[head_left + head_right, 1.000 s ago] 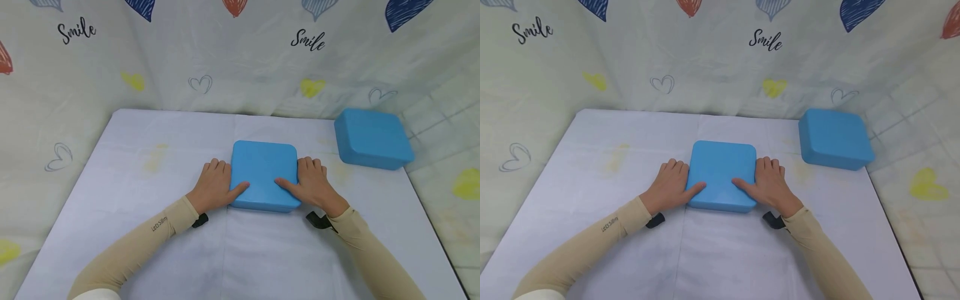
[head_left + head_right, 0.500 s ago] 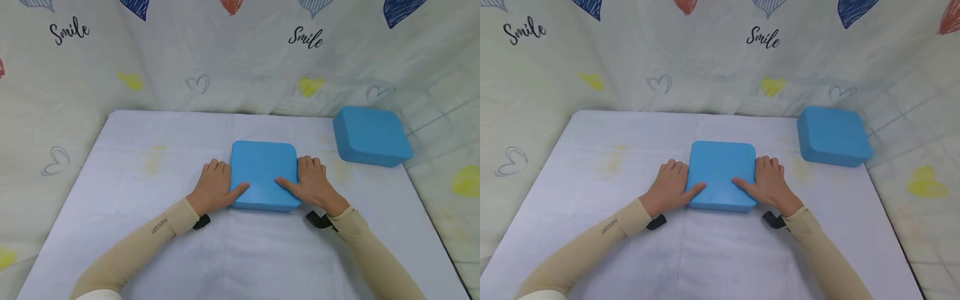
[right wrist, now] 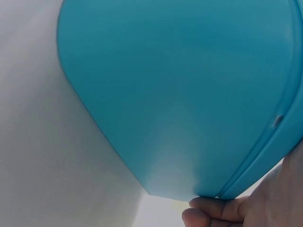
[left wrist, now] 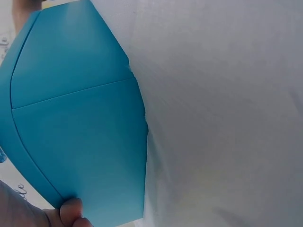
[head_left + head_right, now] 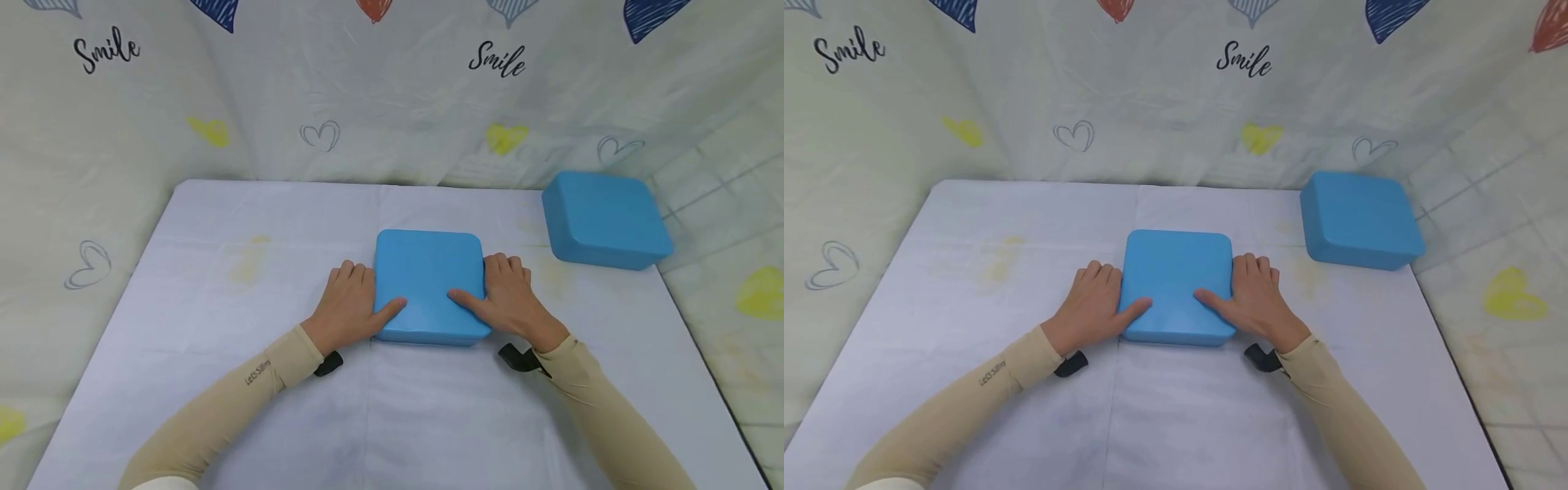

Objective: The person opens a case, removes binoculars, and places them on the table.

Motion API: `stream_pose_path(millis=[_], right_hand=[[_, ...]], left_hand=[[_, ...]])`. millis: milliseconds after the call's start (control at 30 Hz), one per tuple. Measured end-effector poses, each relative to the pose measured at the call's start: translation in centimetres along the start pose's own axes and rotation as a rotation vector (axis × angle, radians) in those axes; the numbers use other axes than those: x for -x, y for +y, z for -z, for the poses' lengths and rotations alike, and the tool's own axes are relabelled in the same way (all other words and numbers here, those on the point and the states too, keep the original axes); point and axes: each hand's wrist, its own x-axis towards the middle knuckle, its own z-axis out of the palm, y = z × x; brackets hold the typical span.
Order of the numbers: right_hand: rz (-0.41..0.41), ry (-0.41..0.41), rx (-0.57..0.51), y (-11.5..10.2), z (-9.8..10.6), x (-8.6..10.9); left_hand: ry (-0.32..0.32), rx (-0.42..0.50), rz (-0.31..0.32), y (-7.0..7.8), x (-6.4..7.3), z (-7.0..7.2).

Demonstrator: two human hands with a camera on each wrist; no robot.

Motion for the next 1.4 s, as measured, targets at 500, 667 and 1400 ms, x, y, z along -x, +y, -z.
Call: stream_pose_path(millis=[500,667,1400], right_hand=[[-0.004,-0.013,-0.009,0.3,0.6,0.6],[0.005,-0.008,-0.021,0.5,0.5,0.9],[0.035,-0.004,-0.004,0.0,0.4,0.2]], left_hand=[[0.005,0.002,0.005,0.9,0.0,0.3],[-0.005,-0.002,0.004,1.2,0.2,0.4],[0.018,-0.009,0.028,0.7,0.5,0.6]])
